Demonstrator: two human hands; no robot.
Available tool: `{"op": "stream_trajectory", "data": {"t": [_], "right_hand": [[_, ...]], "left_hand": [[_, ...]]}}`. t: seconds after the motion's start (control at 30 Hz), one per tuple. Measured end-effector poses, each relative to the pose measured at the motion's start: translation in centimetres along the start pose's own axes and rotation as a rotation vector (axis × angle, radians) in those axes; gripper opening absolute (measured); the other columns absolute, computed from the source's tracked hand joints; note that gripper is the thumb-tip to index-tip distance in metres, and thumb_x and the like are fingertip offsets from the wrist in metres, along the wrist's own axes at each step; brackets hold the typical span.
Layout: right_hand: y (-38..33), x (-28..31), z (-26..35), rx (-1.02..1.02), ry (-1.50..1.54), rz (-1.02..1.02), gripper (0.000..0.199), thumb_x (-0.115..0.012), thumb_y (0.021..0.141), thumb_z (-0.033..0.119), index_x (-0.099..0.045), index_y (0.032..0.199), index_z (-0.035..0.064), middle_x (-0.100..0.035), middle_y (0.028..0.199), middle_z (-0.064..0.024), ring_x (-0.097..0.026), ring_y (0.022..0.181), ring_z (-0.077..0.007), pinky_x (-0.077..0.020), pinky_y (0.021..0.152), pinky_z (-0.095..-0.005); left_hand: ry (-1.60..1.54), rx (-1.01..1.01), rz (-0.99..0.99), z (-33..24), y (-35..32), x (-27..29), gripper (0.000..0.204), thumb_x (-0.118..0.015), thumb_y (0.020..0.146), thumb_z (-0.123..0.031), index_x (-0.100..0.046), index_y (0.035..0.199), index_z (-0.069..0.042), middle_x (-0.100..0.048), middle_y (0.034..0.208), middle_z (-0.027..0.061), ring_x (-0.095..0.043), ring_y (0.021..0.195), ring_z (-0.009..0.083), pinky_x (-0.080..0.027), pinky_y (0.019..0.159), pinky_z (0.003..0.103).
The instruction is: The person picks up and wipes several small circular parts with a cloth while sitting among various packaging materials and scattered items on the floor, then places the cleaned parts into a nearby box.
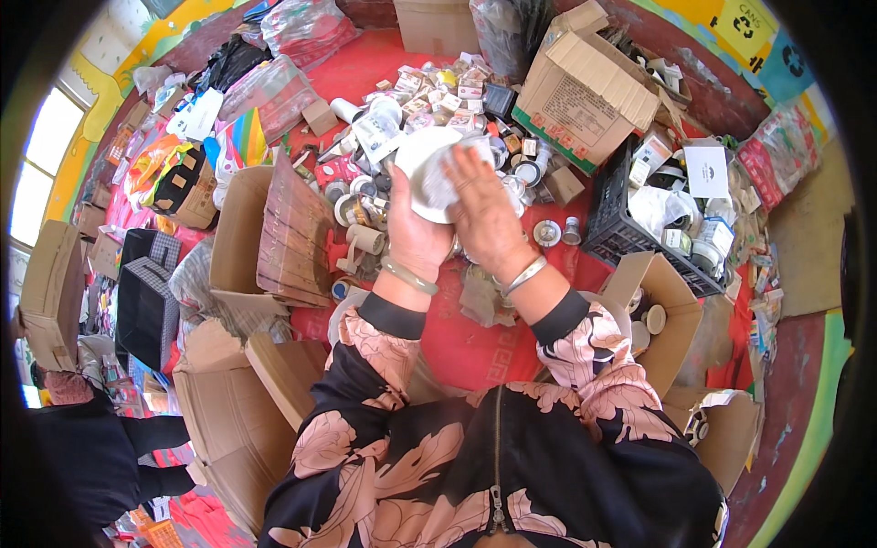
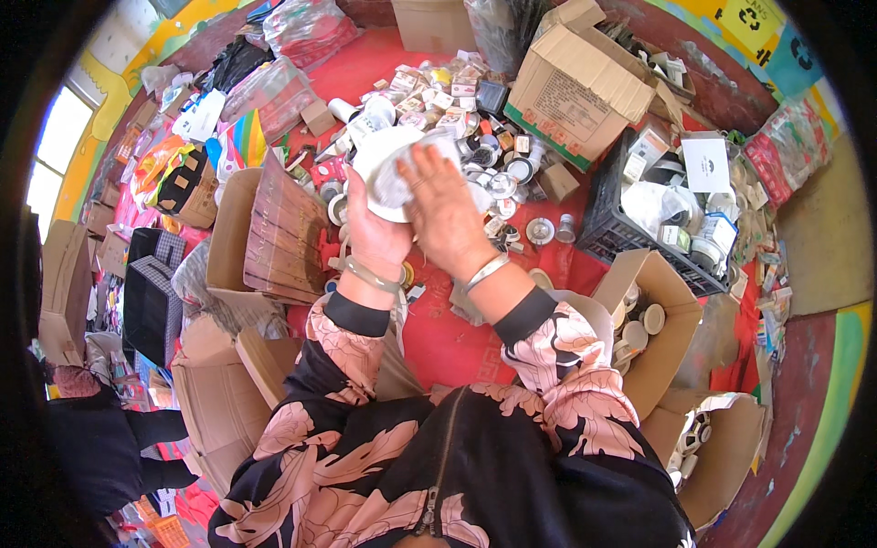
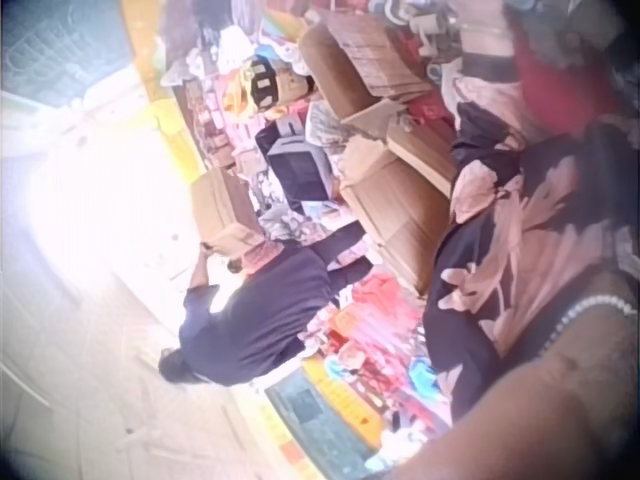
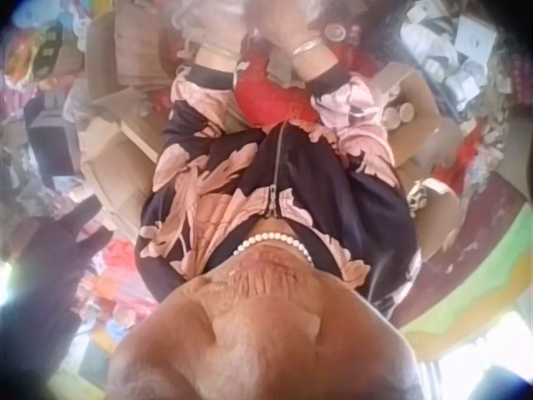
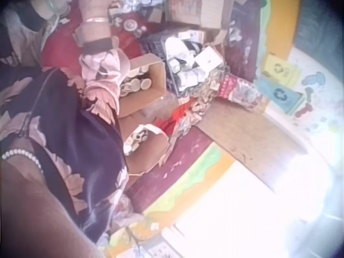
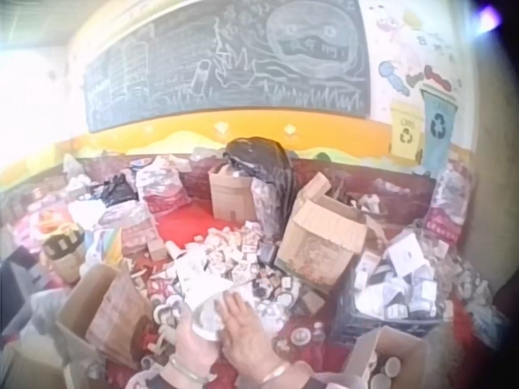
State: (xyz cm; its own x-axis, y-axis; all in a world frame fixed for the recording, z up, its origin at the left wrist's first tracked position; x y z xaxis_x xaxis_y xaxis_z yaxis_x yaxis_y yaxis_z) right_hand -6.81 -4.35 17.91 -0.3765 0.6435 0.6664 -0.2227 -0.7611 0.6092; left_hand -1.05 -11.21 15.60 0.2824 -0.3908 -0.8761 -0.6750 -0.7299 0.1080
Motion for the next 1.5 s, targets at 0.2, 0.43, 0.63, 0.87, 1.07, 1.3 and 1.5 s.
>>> {"op": "stream_trajectory", "data": {"t": [0.2, 0.43, 0.63, 0.87, 1.07, 1.3, 1.5], "right_hand": [[-1.3, -0.7, 3.2, -0.005, 0.34, 0.266, 0.04, -0.055, 0.077, 0.004, -0.051, 0.117, 0.0026, -0.054, 0.114, -0.0159, -0.05, 0.107, -0.0258, -0.0362, 0.094, -0.0381], [-2.9, 11.0, -10.3, -0.769, 1.228, -0.346, 0.023, -0.05, 0.086, 0.021, -0.058, 0.096, 0.0024, -0.061, 0.086, -0.0071, -0.058, 0.075, -0.0131, -0.0483, 0.064, -0.0243], [-2.8, 14.1, -13.0, -0.786, 1.475, -0.778, 0.027, -0.049, 0.088, 0.025, -0.057, 0.102, 0.0029, -0.06, 0.091, -0.0069, -0.058, 0.078, -0.0126, -0.0473, 0.068, -0.024], [-2.1, 10.3, -11.1, -0.807, 1.465, -0.674, 0.032, -0.047, 0.091, 0.03, -0.056, 0.108, 0.0035, -0.059, 0.096, -0.0068, -0.057, 0.081, -0.012, -0.0461, 0.072, -0.0236], [-1.8, 3.7, -4.6, -0.61, 0.947, -0.27, 0.029, -0.059, 0.085, 0.014, -0.056, 0.11, -0.0005, -0.061, 0.096, -0.0024, -0.054, 0.085, -0.008, -0.0436, 0.077, -0.0215], [-1.7, 5.2, -5.8, -0.479, 0.884, -0.309, 0.021, -0.065, 0.079, 0.01, -0.062, 0.095, -0.003, -0.059, 0.084, -0.0017, -0.05, 0.078, -0.0083, -0.0407, 0.071, -0.0214], [-0.5, 7.9, -5.4, -0.38, 0.767, -0.011, 0.019, -0.065, 0.07, -0.004, -0.064, 0.089, -0.0033, -0.058, 0.088, -0.0046, -0.052, 0.082, -0.0126, -0.0413, 0.073, -0.0237]], "left_hand": [[-0.076, 0.07, 0.142, -2.1, 0.9, 2.5, 0.06, -0.033, 0.09, -0.051, -0.042, 0.124, -0.002, -0.049, 0.122, 0.0138, -0.051, 0.107, 0.0284, -0.043, 0.09, 0.042], [-0.135, -0.051, -0.058, -3.8, 1.2, 0.9, 0.056, -0.028, 0.09, -0.049, -0.038, 0.127, -0.007, -0.05, 0.121, 0.0129, -0.051, 0.108, 0.0313, -0.047, 0.084, 0.049], [-0.223, 0.038, 0.091, -3.2, 1.3, 2.0, 0.056, -0.034, 0.09, -0.047, -0.035, 0.129, -0.006, -0.046, 0.124, 0.0154, -0.05, 0.11, 0.0328, -0.052, 0.081, 0.044], [-0.005, -0.003, 0.065, -2.2, 0.3, -0.8, 0.053, -0.046, 0.088, -0.04, -0.037, 0.128, -0.005, -0.048, 0.123, 0.0143, -0.05, 0.111, 0.0277, -0.045, 0.089, 0.043], [0.125, 0.094, 0.135, 0.2, 0.1, 0.7, 0.053, -0.064, 0.078, -0.011, -0.04, 0.124, -0.002, -0.051, 0.118, 0.0116, -0.051, 0.108, 0.0256, -0.043, 0.091, 0.04], [0.376, 0.144, 0.17, -0.6, -0.7, -0.7, 0.035, -0.064, 0.076, -0.001, -0.054, 0.11, 0.001, -0.061, 0.102, 0.0088, -0.059, 0.093, 0.0177, -0.048, 0.082, 0.032], [0.696, 0.161, 0.388, 0.1, -1.2, -0.2, 0.036, -0.064, 0.078, -0.003, -0.054, 0.112, 0.0, -0.061, 0.1, 0.0052, -0.056, 0.09, 0.0109, -0.045, 0.08, 0.027]]}}
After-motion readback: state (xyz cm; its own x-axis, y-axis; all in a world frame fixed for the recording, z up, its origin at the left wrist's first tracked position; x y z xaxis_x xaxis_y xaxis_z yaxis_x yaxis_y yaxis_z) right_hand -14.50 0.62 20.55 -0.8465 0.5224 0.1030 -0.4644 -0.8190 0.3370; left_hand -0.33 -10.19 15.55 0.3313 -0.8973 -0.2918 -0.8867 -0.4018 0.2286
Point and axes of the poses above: each hand's wrist, its own y-axis towards the middle knuckle, its own x-axis out of the back of the hand, z = x × y, the point moved 5 cm from there along y, towards the middle knuckle
